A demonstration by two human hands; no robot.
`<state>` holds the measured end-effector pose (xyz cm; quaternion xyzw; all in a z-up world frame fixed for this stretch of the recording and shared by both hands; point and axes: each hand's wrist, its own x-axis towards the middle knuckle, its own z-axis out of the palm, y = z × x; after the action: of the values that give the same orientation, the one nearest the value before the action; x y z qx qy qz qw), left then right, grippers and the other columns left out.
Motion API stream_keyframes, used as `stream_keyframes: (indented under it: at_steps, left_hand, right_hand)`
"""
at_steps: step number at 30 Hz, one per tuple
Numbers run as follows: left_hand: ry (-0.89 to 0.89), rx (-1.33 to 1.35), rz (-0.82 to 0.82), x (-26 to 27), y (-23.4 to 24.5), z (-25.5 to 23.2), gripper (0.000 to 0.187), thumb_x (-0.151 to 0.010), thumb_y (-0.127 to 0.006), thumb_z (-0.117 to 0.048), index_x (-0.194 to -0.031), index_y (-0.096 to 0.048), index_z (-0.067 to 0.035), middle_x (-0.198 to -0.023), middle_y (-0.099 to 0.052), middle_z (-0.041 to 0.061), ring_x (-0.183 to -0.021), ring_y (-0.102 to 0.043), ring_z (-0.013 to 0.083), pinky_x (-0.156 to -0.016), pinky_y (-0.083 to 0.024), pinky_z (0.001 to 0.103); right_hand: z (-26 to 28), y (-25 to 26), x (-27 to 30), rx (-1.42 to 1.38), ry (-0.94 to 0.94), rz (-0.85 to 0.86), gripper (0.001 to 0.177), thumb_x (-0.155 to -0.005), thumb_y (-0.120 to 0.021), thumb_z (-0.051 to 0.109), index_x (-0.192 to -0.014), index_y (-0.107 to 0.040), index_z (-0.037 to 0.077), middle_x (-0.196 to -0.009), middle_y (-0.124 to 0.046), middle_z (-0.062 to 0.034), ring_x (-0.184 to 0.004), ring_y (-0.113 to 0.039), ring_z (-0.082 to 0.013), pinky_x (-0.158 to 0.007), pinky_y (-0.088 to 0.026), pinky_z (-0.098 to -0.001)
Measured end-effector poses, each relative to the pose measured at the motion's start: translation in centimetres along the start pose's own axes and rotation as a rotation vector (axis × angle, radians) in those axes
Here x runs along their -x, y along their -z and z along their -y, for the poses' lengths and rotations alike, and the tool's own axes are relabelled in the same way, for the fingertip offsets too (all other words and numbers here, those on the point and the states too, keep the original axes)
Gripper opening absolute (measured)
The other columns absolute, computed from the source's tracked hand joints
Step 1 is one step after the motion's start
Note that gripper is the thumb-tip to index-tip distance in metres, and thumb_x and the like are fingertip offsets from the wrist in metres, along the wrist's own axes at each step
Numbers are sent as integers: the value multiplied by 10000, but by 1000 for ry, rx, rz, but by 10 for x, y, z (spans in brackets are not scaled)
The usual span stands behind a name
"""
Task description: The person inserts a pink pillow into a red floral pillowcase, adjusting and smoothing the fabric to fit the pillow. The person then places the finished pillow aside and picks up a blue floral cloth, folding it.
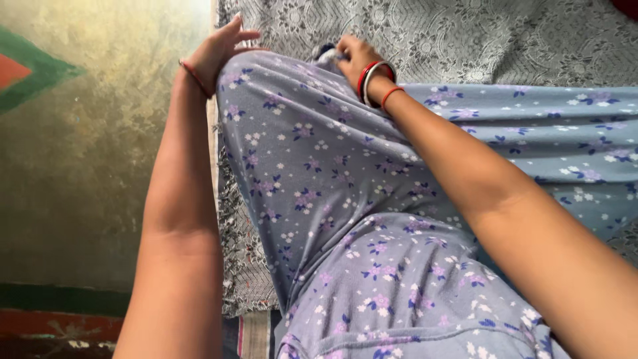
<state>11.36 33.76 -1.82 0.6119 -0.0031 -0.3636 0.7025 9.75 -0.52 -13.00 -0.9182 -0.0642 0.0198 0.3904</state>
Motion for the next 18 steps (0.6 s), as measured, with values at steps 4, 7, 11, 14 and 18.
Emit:
stream_keyframes:
  at_steps: [4,7,11,14,18]
  left_hand:
    - [145,-746,-124,-33,-57,-60,844,-727,-761,-564,-1436,-523,-174,-1270,-660,76,-1104,-674,199,-861,-597,390]
    - [56,-1124,-54,-74,-105,-44,770,-733,-823,-520,-1345,-613,-101,-1171,-736,150,-1056,-700,241,-899,-552,387]
    - [-17,-1359,-121,-120,-128,-11,590,-806,-772,-458,-1206,-719,-28,-1195,-720,215,-1116,-697,339,-941,-543,428]
    - [360,-1362,-241,-119,-120,-2,554,-846,-715,-474,-1224,-716,-69,-1208,-735,181,-1140,-717,314,-987,-534,441]
    - [417,-1478,-279,-119,-123,-3,430,-858,-683,-317,-1219,-740,-91,-1262,-709,165,-1190,-681,318,-1020,-507,464]
  right_hand:
    - [19,34,-33,-441,91,-290,132,-972,-744,121,-1022,-658,33,-936,-730,-77,-834,-700,-179,-744,-581,-329]
    - [43,64,-53,-842,215,-122,110,-1057,-693,135,-1107,-699,37,-1006,-752,-15,-879,-699,-101,-773,-582,-286]
    - [55,92,-34,-791,412,-161,129,-1100,-702,115,-1156,-668,5,-1058,-741,-33,-942,-693,-91,-807,-575,-276]
    - [48,116,-9,-806,243,-304,122,-1060,-681,137,-1123,-626,47,-1011,-714,4,-866,-677,-56,-622,-515,-237]
    - [28,149,9,-895,-33,-561,42,-1064,-658,177,-1056,-627,150,-855,-694,26,-710,-667,-68,-510,-507,-231]
